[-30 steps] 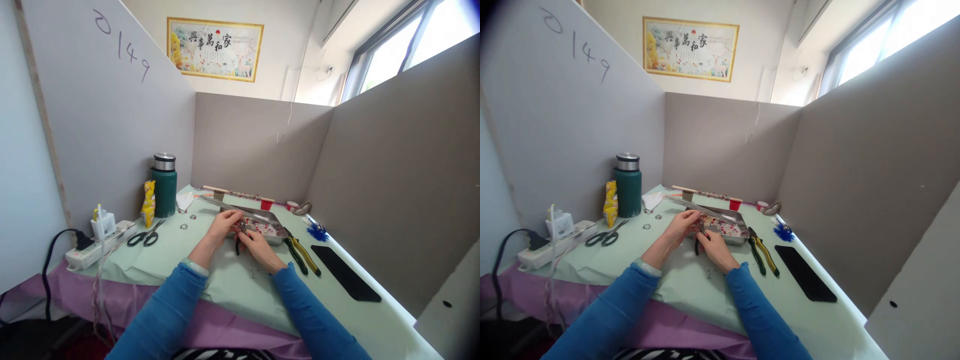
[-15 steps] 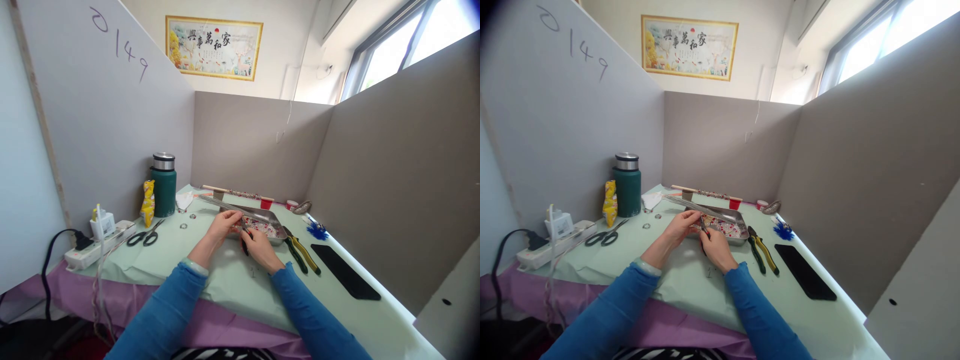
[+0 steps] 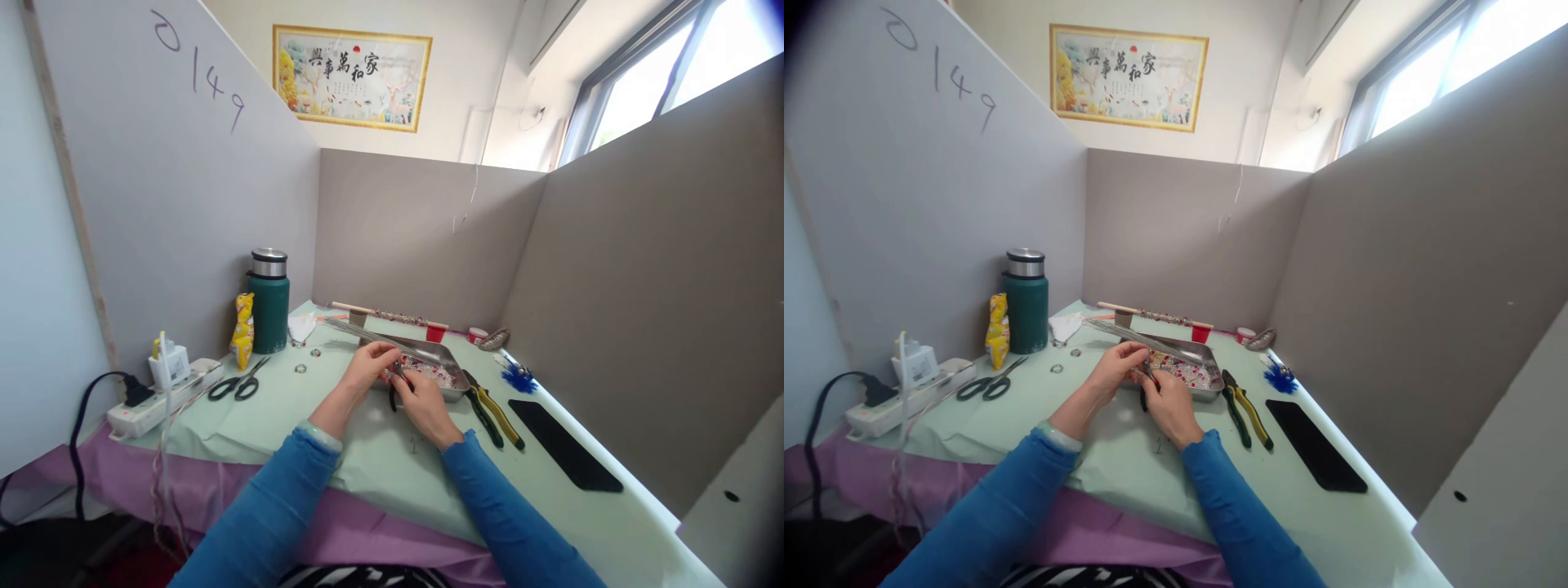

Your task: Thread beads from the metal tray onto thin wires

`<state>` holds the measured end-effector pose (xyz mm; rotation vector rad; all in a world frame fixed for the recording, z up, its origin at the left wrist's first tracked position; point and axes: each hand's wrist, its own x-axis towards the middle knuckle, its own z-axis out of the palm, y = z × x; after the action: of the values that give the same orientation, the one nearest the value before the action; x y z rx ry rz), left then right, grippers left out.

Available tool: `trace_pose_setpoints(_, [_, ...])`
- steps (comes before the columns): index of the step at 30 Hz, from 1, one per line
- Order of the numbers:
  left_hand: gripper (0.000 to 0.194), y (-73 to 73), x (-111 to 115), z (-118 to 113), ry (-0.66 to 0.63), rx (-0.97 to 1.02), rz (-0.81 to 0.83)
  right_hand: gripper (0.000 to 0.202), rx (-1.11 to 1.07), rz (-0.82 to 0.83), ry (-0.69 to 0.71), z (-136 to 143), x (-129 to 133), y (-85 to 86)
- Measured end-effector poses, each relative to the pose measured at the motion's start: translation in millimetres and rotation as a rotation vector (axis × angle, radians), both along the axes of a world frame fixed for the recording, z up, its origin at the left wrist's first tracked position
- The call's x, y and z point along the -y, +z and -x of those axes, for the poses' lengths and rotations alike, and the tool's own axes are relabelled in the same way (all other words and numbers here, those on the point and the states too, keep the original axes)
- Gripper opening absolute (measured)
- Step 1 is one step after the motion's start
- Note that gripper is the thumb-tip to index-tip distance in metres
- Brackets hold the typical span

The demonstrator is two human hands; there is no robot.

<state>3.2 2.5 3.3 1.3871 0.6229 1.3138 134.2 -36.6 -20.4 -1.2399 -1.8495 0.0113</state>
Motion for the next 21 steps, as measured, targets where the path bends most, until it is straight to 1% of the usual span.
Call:
trace_pose_setpoints(3, [0.035, 1.0, 0.9, 0.7, -0.021, 0.014, 0.005, 0.025, 0.000, -0.093, 0.015, -0.1, 0.6, 0.0])
trace_pose_setpoints(5, [0.035, 1.7, 1.8, 1.3, -0.033, 0.023, 0.001, 0.025, 0.002, -0.116, 0.025, -0.4, 1.4, 0.4])
trace_pose_setpoints(15, [0.036, 4.4, 4.8, 3.1, -0.119, 0.082, -0.013, 0.025, -0.044, -0.140, 0.079, -0.3, 4.9, 5.2])
trace_pose_setpoints(19, [0.035, 6.2, 5.5, 5.0, -0.103, 0.078, -0.023, 0.028, -0.080, -0.140, 0.087, -2.0, 4.8, 7.3])
trace_pose_setpoints(21, [0.035, 6.5, 6.1, 5.3, -0.080, 0.027, -0.057, 0.030, -0.122, -0.135, 0.081, -3.3, 5.5, 9.0])
